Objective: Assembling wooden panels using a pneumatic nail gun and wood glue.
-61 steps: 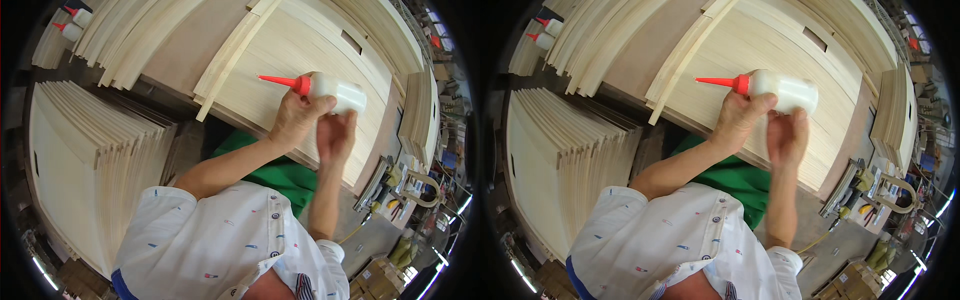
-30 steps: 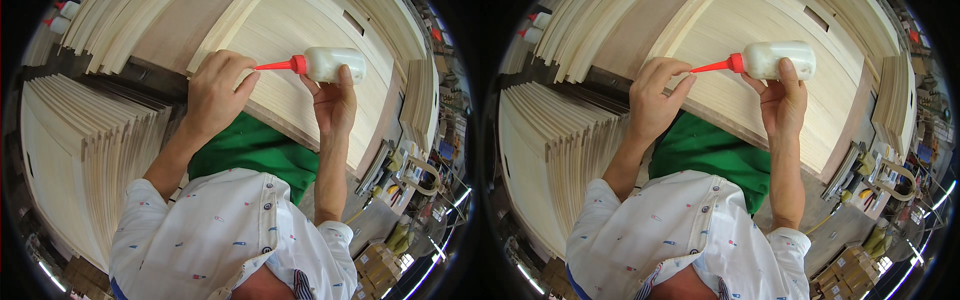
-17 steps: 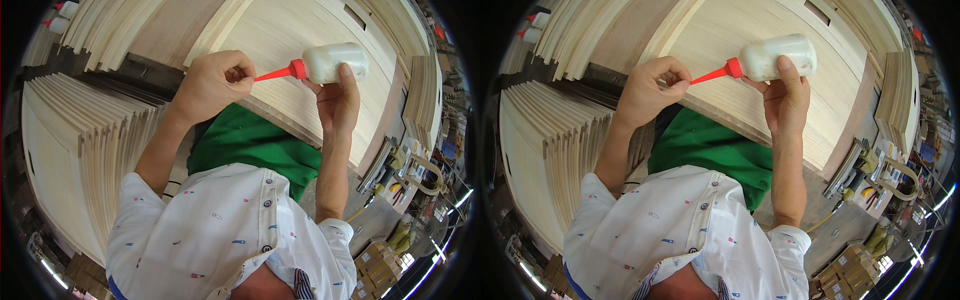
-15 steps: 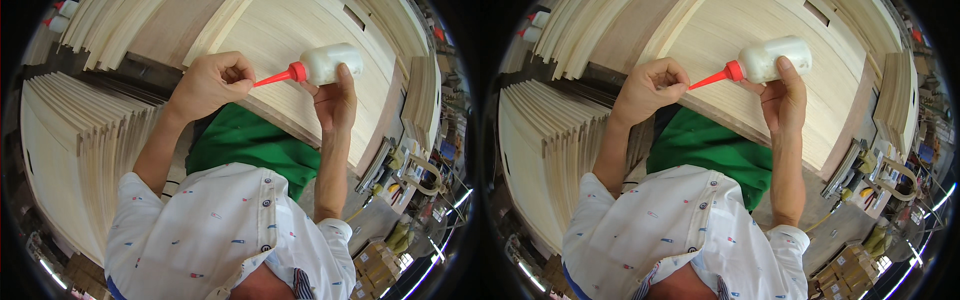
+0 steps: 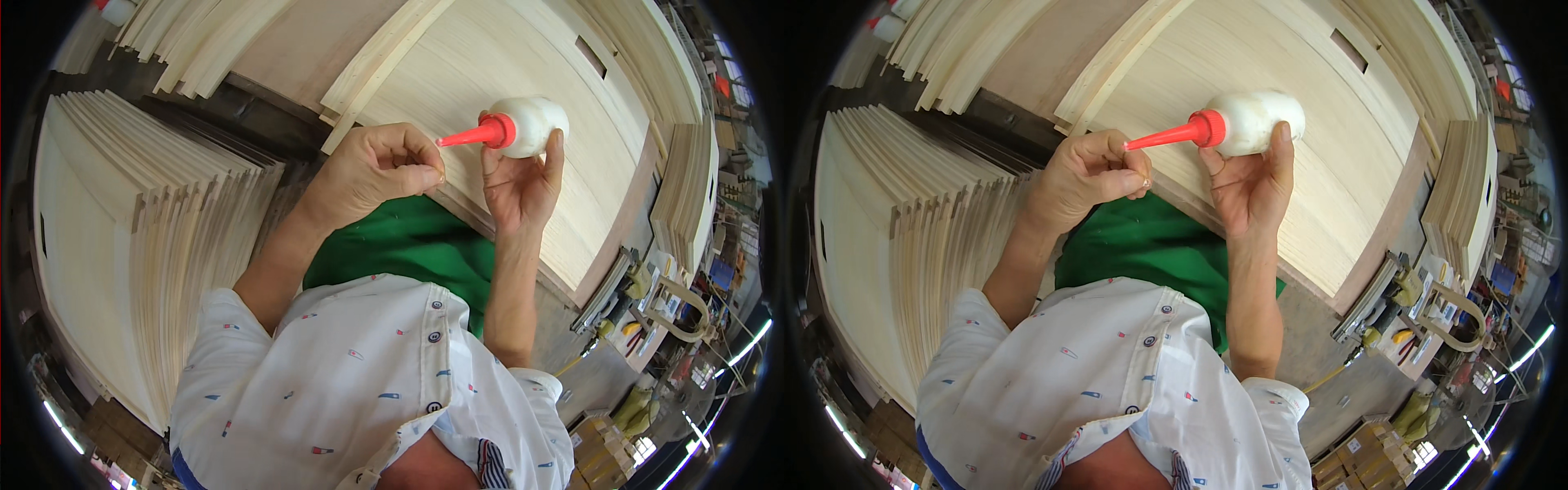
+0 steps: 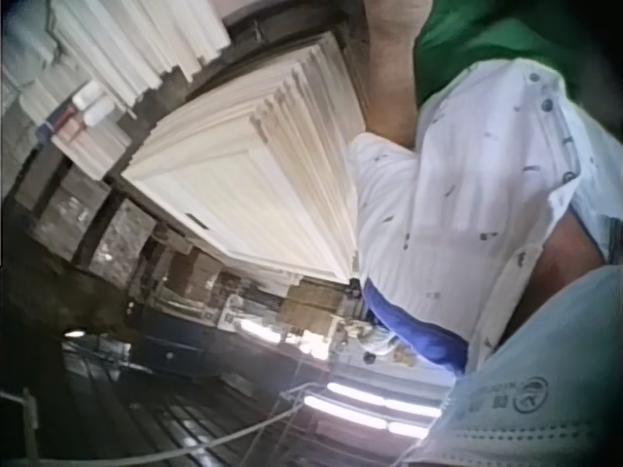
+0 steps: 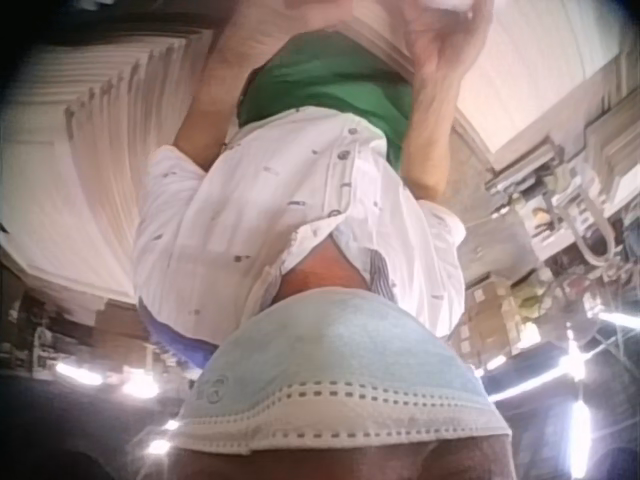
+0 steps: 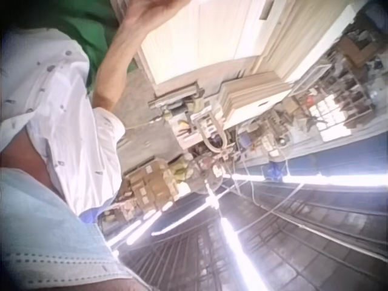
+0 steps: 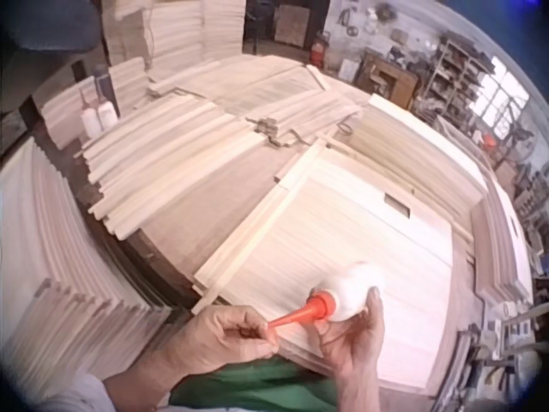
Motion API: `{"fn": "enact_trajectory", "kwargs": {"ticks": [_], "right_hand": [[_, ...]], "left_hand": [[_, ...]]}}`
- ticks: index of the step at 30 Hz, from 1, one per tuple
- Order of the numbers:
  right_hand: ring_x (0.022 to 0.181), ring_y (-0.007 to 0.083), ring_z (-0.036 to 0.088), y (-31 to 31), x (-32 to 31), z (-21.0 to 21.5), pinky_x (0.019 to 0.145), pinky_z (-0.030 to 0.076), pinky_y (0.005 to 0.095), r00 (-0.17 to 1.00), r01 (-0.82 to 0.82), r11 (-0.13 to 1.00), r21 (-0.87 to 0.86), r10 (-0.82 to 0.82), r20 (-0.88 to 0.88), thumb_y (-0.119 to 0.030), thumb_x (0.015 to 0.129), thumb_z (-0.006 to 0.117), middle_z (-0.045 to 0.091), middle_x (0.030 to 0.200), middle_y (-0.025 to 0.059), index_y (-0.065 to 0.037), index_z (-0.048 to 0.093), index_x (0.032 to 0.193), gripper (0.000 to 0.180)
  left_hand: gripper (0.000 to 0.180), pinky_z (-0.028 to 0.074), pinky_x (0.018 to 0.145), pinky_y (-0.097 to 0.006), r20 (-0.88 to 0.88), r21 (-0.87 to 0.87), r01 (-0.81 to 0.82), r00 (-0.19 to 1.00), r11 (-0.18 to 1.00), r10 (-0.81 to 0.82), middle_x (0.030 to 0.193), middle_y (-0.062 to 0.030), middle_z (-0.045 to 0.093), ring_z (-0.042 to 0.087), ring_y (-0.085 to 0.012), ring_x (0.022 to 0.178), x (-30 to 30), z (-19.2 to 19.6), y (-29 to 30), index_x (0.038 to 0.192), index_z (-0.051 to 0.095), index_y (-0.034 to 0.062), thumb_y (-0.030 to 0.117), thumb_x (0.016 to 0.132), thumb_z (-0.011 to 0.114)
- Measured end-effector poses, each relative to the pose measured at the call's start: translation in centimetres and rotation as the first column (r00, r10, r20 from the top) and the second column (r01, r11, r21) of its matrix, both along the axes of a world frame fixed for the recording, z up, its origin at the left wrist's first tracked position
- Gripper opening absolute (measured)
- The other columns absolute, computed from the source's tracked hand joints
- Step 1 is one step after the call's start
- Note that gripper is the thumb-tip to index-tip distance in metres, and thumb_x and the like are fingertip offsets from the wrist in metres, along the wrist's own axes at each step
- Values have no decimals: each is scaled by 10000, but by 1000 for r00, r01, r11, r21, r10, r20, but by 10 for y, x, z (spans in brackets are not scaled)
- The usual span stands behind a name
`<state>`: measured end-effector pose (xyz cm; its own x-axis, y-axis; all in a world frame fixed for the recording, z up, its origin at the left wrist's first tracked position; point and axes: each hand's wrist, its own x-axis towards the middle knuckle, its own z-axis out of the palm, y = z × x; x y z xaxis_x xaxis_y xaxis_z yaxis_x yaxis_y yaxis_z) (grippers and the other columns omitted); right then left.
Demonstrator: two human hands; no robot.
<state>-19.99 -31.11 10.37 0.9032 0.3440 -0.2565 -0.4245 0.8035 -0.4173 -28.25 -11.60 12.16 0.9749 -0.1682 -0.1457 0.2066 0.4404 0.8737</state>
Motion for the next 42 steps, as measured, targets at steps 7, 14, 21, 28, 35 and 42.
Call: {"fn": "enact_trajectory", "kwargs": {"ticks": [7, 14, 21, 28, 35, 42], "right_hand": [[1217, 421, 486, -2, -2, 3, 870, 580, 471, 999, 29, 999, 24, -28, -41, -351, 918, 617, 497, 1275, 263, 40, 400, 1299, 588], [1192, 399, 516, -12, 5, 0, 906, 542, 507, 1000, 5, 1000, 0, -5, -9, -340, 930, 599, 515, 1282, 232, 4, 434, 1282, 520], [1175, 375, 541, -26, 10, 2, 889, 540, 543, 998, -57, 998, -7, 57, 36, -327, 919, 613, 535, 1275, 211, -8, 451, 1283, 510], [1227, 435, 478, -31, -1, 1, 932, 527, 512, 994, 26, 985, -173, -7, 110, -310, 899, 653, 463, 1325, 263, 35, 385, 1317, 604], [1190, 386, 527, -29, -1, 5, 880, 545, 557, 996, 15, 989, -147, -3, 86, -306, 930, 601, 504, 1307, 201, -29, 435, 1311, 499], [1262, 394, 461, -21, 7, 11, 992, 461, 571, 966, 22, 936, -352, 71, 249, -280, 907, 635, 466, 1356, 213, -34, 379, 1368, 582]], "left_hand": [[81, 531, 761, -262, 229, 127, -321, 930, 939, 287, 878, -86, 675, 641, -135, 819, -2, 17, 12, 945, 649, 6, -12, 866, 642], [147, 445, 610, -244, 329, 691, -470, 881, 549, 340, 729, -40, 628, 555, -87, 664, -57, -7, 40, 802, 614, 18, 84, 798, 745], [270, 496, 732, -379, 209, 970, -236, 929, 56, 304, 954, -137, 634, 619, -289, 837, -137, -174, 45, 1036, 617, 41, -30, 776, 624], [554, 486, 883, -418, -50, 960, -98, 861, 261, 505, 1146, -164, 611, 604, -341, 1013, -144, -181, 62, 1324, 529, 80, -46, 785, 541], [383, 486, 847, -340, -167, 626, -113, 947, 772, 274, 903, -124, 651, 632, -265, 901, -107, -91, 70, 1239, 585, 24, -19, 863, 529], [241, 503, 797, -350, 406, 807, -480, 874, 344, 268, 988, -137, 654, 634, -285, 906, -69, -37, 17, 1046, 652, 13, -64, 833, 570]]}}
